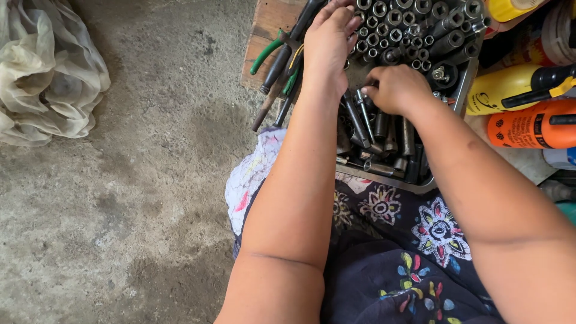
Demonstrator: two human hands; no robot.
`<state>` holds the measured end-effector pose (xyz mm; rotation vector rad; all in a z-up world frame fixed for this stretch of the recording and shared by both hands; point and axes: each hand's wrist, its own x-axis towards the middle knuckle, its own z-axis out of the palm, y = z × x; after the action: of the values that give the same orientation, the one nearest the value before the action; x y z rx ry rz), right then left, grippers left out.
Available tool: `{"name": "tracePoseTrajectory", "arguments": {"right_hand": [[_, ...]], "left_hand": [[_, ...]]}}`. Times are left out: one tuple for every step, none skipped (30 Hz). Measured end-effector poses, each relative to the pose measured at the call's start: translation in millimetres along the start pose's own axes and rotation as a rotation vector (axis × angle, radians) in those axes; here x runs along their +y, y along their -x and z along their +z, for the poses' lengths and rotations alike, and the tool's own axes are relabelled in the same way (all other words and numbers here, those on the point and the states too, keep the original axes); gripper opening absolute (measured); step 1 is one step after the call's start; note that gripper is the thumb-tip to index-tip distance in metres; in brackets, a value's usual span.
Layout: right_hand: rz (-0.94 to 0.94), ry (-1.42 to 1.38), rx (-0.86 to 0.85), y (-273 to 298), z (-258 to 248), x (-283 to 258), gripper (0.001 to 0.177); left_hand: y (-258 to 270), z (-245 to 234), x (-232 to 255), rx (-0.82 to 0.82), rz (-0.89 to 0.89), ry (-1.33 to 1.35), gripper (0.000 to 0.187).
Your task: The person sits on the floor and sorts a pile of socket bits and other metal tool parts, picking them one at a time and fitting them upright into the holes of a metal organizer tray. They occasionally pick up and re-place pieces while filling the tray sockets.
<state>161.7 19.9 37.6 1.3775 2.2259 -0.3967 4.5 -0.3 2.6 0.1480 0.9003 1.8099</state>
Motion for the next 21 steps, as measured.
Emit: {"name": "tracePoseTrajectory", "arguments": {"right_hand": [[-0.043,-0.024,-0.001,-5.1,-0.4,1.6,0.046],[-0.085,-0.048,-0.001,-10.5,-1.0,3.9,0.049],[-0.129,-0.072,-0.005,-14.5,-0.3,6.5,0.052],[-0.162,-0.037,0.001,-17.0,0.8,9.4,0.052],[-0.196,-0.001,0.007,-18.4,1.8,12.4,0.052],[-0.229,0.034,0.013,-19.2,3.0,14.0,0.052],[-0.203,0.063,0.031,-19.2,4.3,14.1,0.05],[-0.177,0.092,0.048,-17.9,5.8,13.6,0.048],[-0.15,0.12,0.067,-16.1,6.9,12.9,0.045],[-0.155,0.12,0.084,-14.4,7.4,11.5,0.045],[-0.159,0.121,0.1,-11.9,7.6,10.1,0.044],[-0.163,0.122,0.116,-9.4,7.0,9.0,0.043],[-0.135,0.115,0.116,-7.0,4.9,8.7,0.04],[-0.107,0.108,0.115,-4.2,1.7,9.9,0.038],[-0.081,0.102,0.116,-1.9,-2.3,12.3,0.035],[-0.005,0.057,0.097,1.7,-6.4,17.3,0.036],[0.07,0.011,0.077,5.3,-11.3,24.1,0.037],[0.144,-0.034,0.058,6.9,-15.0,30.2,0.039],[0.004,0.025,0.141,8.3,-16.1,36.6,0.038],[-0.136,0.084,0.224,8.6,-16.8,43.2,0.037],[-0.269,0.146,0.305,10.5,-17.1,51.3,0.037]], "left_hand": [[-0.5,0.0,-0.1,-0.002,0.004,0.009,0.027],[-1.2,-0.3,-0.3,-0.004,0.001,0.012,0.026],[-1.8,-1.0,-1.2,-0.002,-0.001,0.015,0.024],[-2.6,-1.4,-2.4,0.0,-0.004,0.019,0.023],[-3.4,-1.8,-3.5,-0.009,0.011,0.025,0.021],[-4.7,-2.2,-4.4,-0.018,0.025,0.032,0.02],[-6.2,-2.8,-4.8,-0.03,0.04,0.037,0.018],[-7.5,-3.7,-5.4,-0.032,0.046,0.041,0.018],[-8.4,-4.4,-6.4,-0.036,0.05,0.044,0.018],[-9.0,-5.1,-7.6,-0.04,0.054,0.046,0.018],[-9.5,-5.6,-8.8,-0.037,0.049,0.055,0.018],[-10.0,-5.9,-9.6,-0.034,0.045,0.063,0.018],[-10.5,-6.2,-9.6,-0.03,0.042,0.072,0.018],[-10.7,-6.1,-9.2,-0.025,0.039,0.073,0.018],[-11.2,-5.7,-7.9,-0.02,0.039,0.075,0.019],[-11.3,-5.9,-5.9,-0.014,0.039,0.077,0.02],[-11.6,-6.4,-3.1,-0.001,0.031,0.046,0.021],[-11.6,-6.2,-0.8,0.012,0.024,0.014,0.021],[-10.3,-6.0,0.5,0.022,0.012,-0.021,0.022],[-9.4,-7.8,2.7,0.017,0.028,-0.019,0.023],[-8.1,-7.2,3.0,0.006,0.038,-0.013,0.023]]}}
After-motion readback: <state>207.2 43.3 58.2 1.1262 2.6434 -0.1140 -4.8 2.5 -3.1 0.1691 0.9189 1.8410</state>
